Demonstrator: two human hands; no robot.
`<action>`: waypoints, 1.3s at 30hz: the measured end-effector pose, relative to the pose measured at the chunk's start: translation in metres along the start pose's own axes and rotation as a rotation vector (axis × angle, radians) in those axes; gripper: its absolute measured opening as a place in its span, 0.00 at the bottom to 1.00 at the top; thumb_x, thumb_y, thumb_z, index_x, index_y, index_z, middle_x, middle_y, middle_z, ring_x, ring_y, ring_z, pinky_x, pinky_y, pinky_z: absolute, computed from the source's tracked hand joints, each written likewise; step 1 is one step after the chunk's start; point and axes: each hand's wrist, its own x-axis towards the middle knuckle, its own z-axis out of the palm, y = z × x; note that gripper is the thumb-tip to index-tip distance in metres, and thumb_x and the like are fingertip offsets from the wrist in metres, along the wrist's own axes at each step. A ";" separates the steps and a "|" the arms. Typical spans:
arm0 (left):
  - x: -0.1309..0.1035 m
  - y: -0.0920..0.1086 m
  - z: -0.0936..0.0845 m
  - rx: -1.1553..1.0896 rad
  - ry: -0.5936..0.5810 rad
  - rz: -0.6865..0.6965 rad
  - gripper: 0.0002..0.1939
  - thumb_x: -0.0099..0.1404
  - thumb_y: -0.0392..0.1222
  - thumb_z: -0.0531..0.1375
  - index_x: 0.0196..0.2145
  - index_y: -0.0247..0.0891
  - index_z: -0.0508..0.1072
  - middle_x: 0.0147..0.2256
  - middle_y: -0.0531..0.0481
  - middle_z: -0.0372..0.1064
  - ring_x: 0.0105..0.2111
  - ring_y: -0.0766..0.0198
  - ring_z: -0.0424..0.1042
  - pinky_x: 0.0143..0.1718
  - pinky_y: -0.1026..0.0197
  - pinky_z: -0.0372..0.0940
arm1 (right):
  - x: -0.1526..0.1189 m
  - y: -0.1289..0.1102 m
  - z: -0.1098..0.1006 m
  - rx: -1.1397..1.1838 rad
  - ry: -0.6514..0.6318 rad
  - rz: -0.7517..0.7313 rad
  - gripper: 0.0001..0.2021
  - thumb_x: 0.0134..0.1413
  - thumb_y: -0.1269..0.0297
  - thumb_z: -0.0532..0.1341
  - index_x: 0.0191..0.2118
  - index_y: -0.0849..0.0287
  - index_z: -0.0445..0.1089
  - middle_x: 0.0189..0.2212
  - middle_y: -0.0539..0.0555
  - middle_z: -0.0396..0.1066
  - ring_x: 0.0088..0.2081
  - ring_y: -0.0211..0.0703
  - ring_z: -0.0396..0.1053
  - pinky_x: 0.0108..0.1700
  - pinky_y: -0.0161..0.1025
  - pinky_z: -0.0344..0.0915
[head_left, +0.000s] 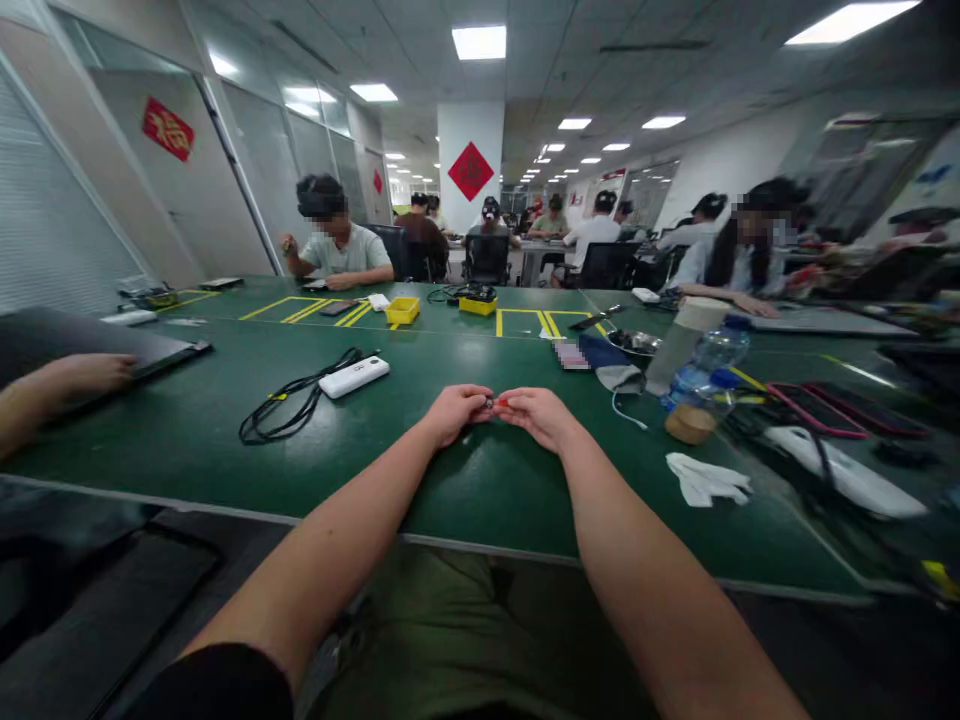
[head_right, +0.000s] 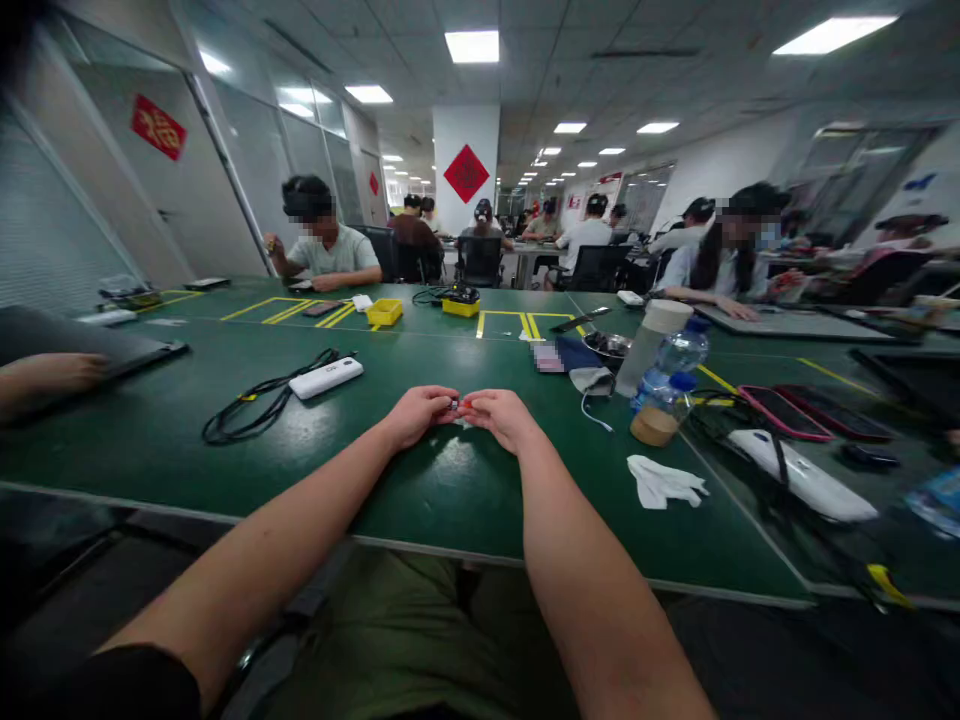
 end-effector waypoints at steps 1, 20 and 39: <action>0.000 0.000 0.000 0.000 -0.004 0.001 0.10 0.58 0.28 0.59 0.40 0.28 0.73 0.35 0.39 0.74 0.34 0.62 0.76 0.39 0.63 0.71 | 0.000 0.001 0.000 0.003 0.000 -0.001 0.08 0.49 0.82 0.57 0.33 0.69 0.71 0.30 0.62 0.75 0.34 0.44 0.75 0.40 0.38 0.72; -0.004 0.002 0.000 -0.025 -0.033 0.039 0.13 0.56 0.27 0.62 0.41 0.30 0.71 0.32 0.44 0.73 0.31 0.66 0.75 0.36 0.64 0.70 | 0.005 0.006 -0.005 0.006 0.061 -0.045 0.06 0.46 0.79 0.61 0.32 0.65 0.71 0.31 0.60 0.75 0.35 0.42 0.75 0.41 0.37 0.72; 0.000 0.000 -0.001 0.036 -0.037 0.034 0.10 0.59 0.29 0.58 0.40 0.31 0.73 0.29 0.45 0.73 0.26 0.69 0.73 0.30 0.67 0.69 | 0.004 0.009 0.001 -0.061 0.011 -0.074 0.07 0.43 0.76 0.66 0.31 0.64 0.70 0.28 0.57 0.75 0.32 0.41 0.75 0.37 0.36 0.72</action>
